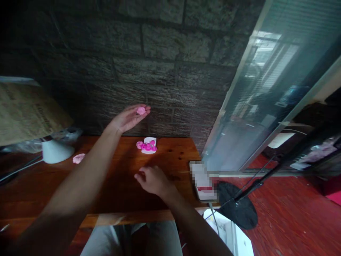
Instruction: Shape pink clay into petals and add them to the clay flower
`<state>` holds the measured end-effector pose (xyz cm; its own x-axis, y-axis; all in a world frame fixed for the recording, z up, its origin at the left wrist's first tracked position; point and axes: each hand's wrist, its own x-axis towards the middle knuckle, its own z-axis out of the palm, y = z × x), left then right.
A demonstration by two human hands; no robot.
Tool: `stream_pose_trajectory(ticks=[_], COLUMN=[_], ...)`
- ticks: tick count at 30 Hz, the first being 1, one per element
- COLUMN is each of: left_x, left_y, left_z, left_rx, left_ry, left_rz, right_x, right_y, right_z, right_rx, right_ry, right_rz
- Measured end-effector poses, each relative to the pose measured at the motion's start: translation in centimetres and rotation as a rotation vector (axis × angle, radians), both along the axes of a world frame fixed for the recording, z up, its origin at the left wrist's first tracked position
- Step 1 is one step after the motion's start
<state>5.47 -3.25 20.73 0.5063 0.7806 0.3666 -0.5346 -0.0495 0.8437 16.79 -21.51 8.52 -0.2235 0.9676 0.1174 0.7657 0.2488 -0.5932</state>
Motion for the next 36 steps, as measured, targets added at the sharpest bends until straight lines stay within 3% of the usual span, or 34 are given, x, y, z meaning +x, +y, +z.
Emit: stream_pose_trajectory(ticks=[2, 4, 7, 10, 12, 17, 19, 22, 26, 29, 36], left_x=[1.8, 2.1, -0.2, -3.9, -5.3, -4.6, -4.3, -4.7, -5.6, -5.5, -5.5], left_y=[-1.2, -2.4, -3.4, -3.2, -3.0, -3.1, -3.2, -3.0, -2.6, -2.7, -2.8], left_z=[1.3, 0.7, -2.1, -4.9, -6.5, -10.5, -11.8, -13.4, -14.7, -14.8, -14.3], left_rx=[0.076, 0.117, 0.163, 0.204, 0.24, 0.363, 0.384, 0.437, 0.479, 0.482, 0.377], left_ry=[0.046, 0.231, 0.449, 0.552, 0.628, 0.665, 0.648, 0.67, 0.753, 0.764, 0.76], left_rz=[0.001, 0.004, 0.126, 0.311, 0.374, 0.536, 0.562, 0.494, 0.437, 0.432, 0.254], right_x=[-0.4, 0.0, 0.4, -0.1, -0.7, -1.5, -1.5, -1.5, -1.2, -0.8, -0.3], right_y=[1.2, 2.7, 5.2, 7.9, 9.3, 10.9, 11.0, 10.9, 11.2, 11.5, 12.0], right_z=[0.4, 0.9, 1.6, 1.6, 1.2, -0.4, -0.9, -1.5, -2.9, -3.9, -4.7], right_rx=[-0.054, -0.068, -0.152, -0.448, -0.563, -0.629, -0.648, -0.58, -0.546, -0.506, -0.42], right_ry=[0.007, 0.083, 0.326, 0.758, 1.006, 1.42, 1.438, 1.39, 1.313, 1.293, 1.237], right_rz=[0.048, 0.047, 0.005, -0.048, -0.055, 0.063, 0.073, 0.051, 0.052, 0.105, 0.119])
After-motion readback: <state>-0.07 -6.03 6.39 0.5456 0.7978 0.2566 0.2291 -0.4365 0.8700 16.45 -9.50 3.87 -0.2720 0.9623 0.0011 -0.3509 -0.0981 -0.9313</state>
